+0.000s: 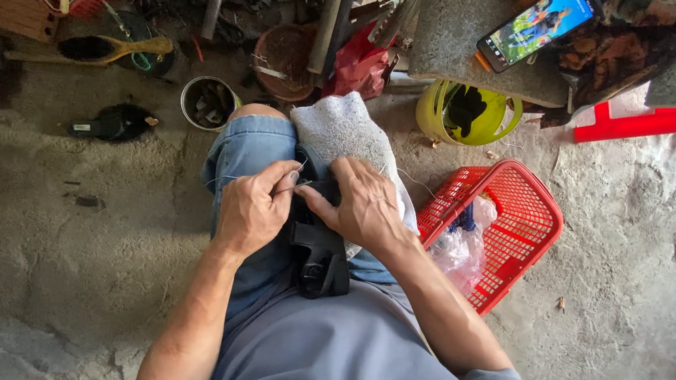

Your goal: The person sits on the floor and sews a black sandal using a needle and white thread. They repeatedly pull the thread through the sandal's strap and sole, tightening the stitches while holding the sandal on their lap.

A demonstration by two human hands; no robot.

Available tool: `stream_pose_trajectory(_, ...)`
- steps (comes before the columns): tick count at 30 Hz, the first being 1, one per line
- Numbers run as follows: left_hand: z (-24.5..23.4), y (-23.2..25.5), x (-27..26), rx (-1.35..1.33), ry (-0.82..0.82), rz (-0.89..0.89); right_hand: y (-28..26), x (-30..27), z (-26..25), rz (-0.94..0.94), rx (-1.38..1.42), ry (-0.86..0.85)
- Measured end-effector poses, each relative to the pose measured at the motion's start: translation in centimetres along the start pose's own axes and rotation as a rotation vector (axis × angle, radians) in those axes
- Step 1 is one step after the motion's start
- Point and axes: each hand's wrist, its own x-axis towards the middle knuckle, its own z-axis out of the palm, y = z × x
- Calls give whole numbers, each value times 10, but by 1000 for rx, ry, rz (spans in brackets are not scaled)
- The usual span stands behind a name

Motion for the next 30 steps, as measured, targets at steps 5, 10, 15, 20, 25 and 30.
stream_pose_trajectory(5, -1, 2, -2, 33, -6, -3, 1, -7, 5, 17, 109, 58)
stream_pose_trajectory(10, -2, 6, 0, -5, 14, 39, -2, -8, 2, 33, 146, 99)
stream_pose_trajectory(15, -13, 15, -3, -164, 121, 68, -3, -12, 2, 206, 151, -2)
stream_pose_trajectory(20, -32, 12, -15, -322, 228, 105, 5, -12, 12, 251, 100, -21)
stream_pose_trajectory(25, -27, 0, -21, -431, 294, 216, 8, -16, 4, 354, 133, -70)
stream_pose_trajectory(30, -15, -4, -34, -357, 254, 201, 8, -25, -1, 520, 214, -89)
